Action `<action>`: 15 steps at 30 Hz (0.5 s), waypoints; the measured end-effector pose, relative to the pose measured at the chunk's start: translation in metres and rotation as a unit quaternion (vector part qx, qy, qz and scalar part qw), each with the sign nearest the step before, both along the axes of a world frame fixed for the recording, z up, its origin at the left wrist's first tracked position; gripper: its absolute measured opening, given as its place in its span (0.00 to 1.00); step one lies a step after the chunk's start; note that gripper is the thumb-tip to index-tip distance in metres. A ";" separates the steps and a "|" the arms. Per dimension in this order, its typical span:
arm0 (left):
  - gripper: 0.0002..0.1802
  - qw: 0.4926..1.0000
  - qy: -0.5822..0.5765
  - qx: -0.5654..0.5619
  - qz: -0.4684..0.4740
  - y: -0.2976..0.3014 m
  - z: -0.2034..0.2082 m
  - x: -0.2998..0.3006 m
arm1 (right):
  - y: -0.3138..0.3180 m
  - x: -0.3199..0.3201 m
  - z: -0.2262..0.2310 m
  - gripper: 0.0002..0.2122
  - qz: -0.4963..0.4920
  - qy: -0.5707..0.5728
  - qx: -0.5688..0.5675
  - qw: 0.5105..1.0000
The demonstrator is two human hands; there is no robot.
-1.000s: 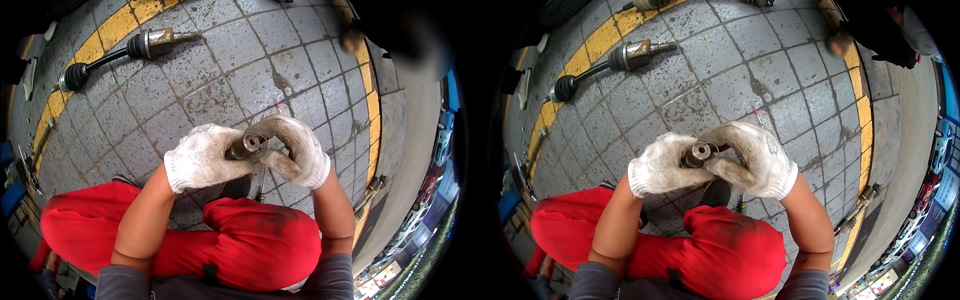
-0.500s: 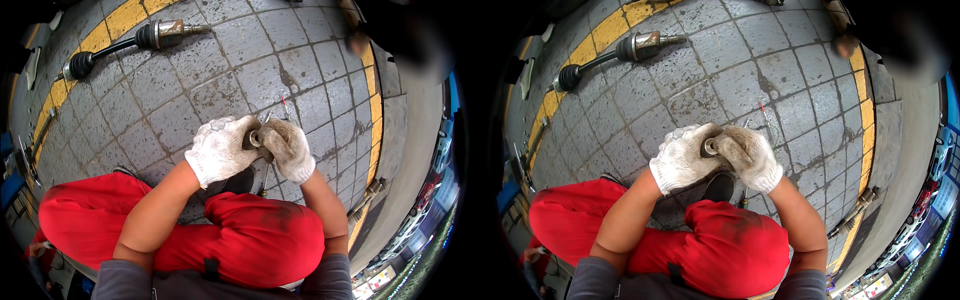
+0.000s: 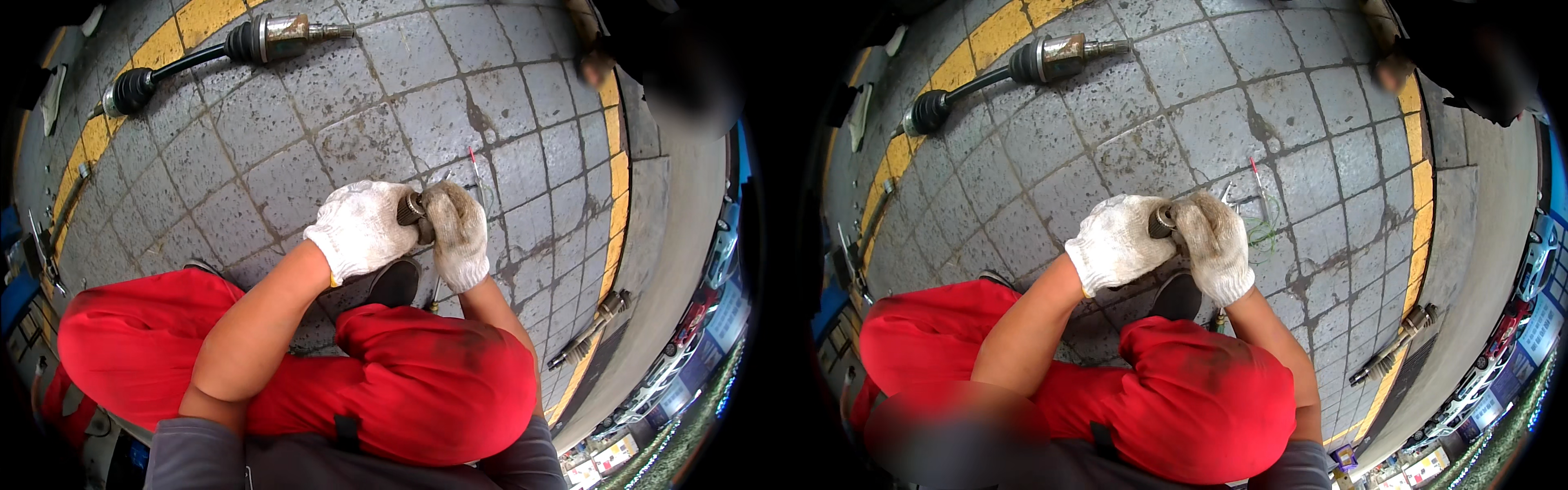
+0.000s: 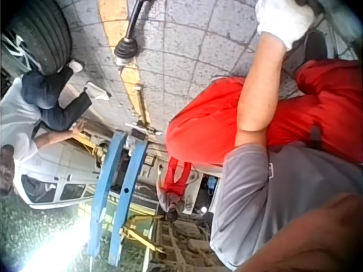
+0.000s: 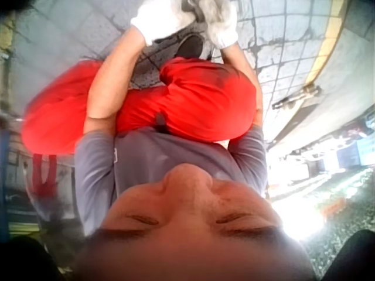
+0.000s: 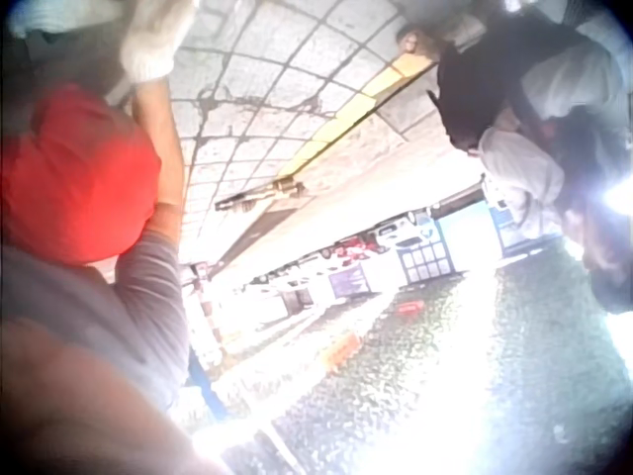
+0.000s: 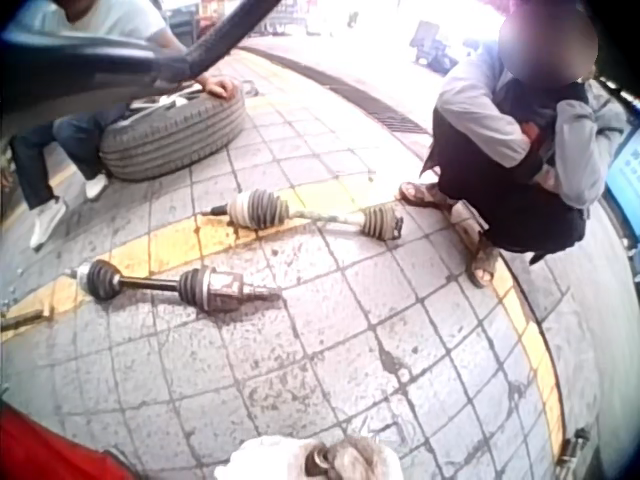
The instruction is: The person sits on the floor and uses a screwdriver to pry and remove a metal clip from a cylindrical mechanical component. They then use pliers to further manipulate the part and remove a spring. The person places the tools and parts on the floor and eventually stands up to open a tool drawer.
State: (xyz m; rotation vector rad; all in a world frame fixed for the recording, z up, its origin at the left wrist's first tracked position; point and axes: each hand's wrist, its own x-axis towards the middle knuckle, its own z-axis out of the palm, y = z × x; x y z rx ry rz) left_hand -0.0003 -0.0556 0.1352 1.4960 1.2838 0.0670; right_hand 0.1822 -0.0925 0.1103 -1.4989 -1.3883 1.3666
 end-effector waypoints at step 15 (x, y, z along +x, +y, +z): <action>0.24 0.983 -0.045 -0.174 -0.028 0.002 -0.028 -0.012 | -0.001 0.010 -0.038 0.13 0.079 -0.005 -0.012 0.997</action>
